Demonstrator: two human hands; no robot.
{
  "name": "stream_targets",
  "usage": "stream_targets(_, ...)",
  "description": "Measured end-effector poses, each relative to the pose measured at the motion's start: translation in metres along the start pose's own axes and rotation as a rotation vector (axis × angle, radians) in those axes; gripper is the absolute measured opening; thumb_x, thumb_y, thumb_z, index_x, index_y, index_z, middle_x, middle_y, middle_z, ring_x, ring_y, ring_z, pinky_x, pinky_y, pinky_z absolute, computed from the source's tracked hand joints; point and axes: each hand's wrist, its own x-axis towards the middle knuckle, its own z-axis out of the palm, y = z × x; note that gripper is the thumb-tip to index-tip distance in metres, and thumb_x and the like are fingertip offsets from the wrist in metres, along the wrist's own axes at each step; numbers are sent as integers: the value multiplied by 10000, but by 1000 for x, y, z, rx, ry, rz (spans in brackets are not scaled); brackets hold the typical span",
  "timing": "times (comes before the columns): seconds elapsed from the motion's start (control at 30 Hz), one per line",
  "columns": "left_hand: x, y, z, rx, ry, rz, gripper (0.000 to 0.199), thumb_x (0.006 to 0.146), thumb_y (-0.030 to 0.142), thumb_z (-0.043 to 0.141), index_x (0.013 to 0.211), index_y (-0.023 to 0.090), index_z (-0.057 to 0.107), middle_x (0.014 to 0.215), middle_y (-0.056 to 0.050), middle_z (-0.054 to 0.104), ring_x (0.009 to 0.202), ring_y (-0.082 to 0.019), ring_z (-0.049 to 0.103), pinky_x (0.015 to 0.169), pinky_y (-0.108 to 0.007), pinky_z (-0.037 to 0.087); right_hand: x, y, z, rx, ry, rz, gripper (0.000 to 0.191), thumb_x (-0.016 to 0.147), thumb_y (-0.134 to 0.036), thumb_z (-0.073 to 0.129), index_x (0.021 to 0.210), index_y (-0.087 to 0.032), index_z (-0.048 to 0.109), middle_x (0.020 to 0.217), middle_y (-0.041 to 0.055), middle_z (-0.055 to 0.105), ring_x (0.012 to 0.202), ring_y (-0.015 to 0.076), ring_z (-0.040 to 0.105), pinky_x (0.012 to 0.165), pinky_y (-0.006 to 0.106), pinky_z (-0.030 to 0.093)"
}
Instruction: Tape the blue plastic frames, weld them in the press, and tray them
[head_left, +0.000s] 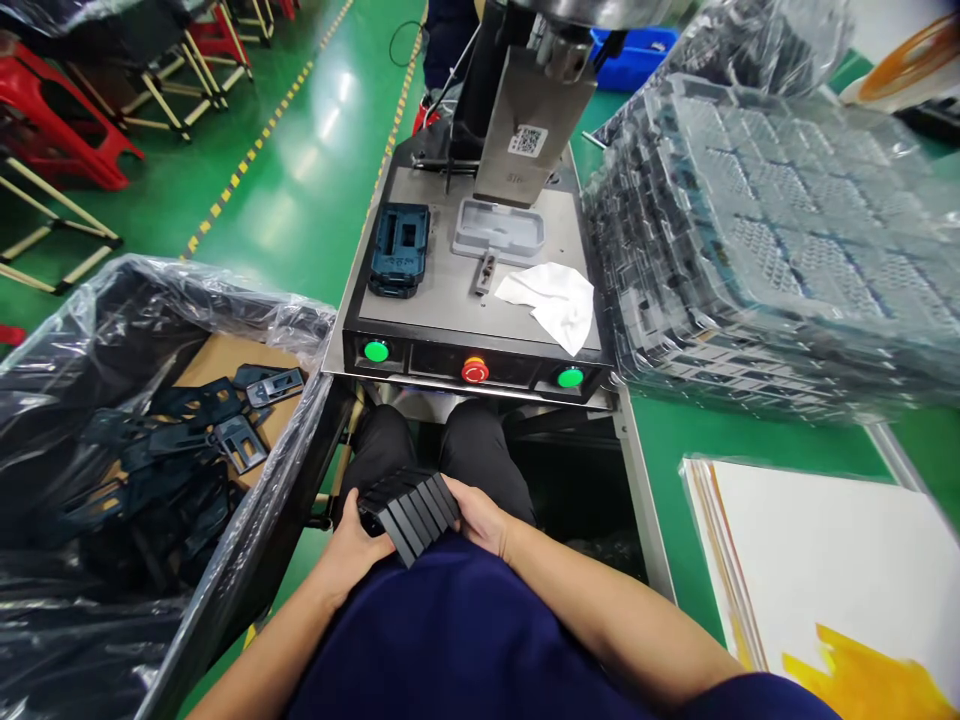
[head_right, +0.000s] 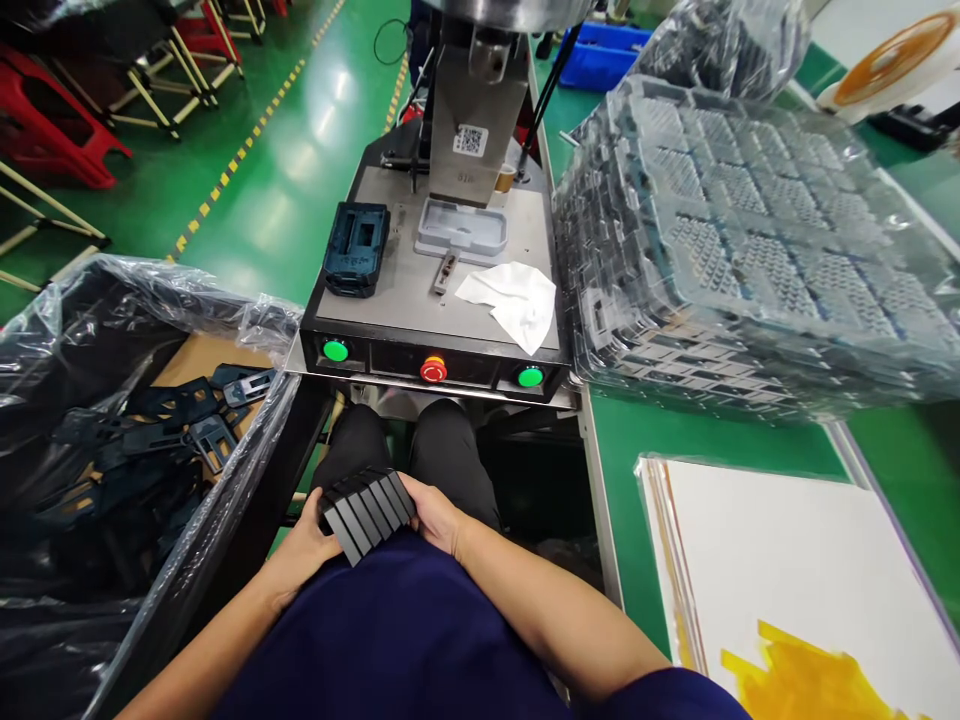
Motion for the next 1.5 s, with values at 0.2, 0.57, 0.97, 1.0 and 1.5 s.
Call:
stream_targets(0.2, -4, 45, 11, -322, -65, -55, 1442, 499, 423, 877, 1455, 247, -188, 1520, -214, 282, 1340, -301, 399, 1120, -456, 295, -8, -5, -2, 34, -33, -146, 478, 720, -456, 725, 1140, -240, 651, 865, 5, 698, 821, 178, 632, 733, 294, 480)
stream_targets(0.57, 7, 66, -8, -248, -103, 106, 1300, 567, 314, 854, 1486, 297, -65, 1561, -158, 214, 1371, -296, 345, 1140, -440, 267, -16, -8, -2, 103, -47, -232, 515, 658, -277, 774, 1155, -232, 646, 926, 4, 691, 746, 123, 618, 760, 260, 493)
stream_targets(0.97, 7, 88, -27, 118, -180, 417, 1315, 487, 409, 880, 1499, 330, 42, 1564, -117, 217, 1413, -321, 246, 1167, -476, 156, -29, -9, -5, 19, -310, -390, 815, 550, -34, 778, 1268, -353, 560, 1430, -1, 446, 1017, 121, 577, 692, 162, 466)
stream_targets(1.0, 5, 90, -27, 107, -187, 418, 1321, 486, 395, 883, 1498, 335, 36, 1566, -119, 210, 1416, -323, 238, 1166, -480, 156, -31, -9, -5, 12, -332, -419, 819, 566, -41, 788, 1282, -358, 547, 1446, 1, 427, 1079, 127, 559, 778, 186, 471)
stream_targets(1.5, 0, 97, -30, -208, -351, 487, 1051, 617, 226, 830, 1471, 343, 229, 1574, -121, 187, 1414, -350, 221, 1118, -473, 269, -41, -15, -7, -188, -479, -566, 839, 684, -214, 816, 1392, -386, 399, 1517, 77, 315, 1345, 215, 377, 1034, 379, 367)
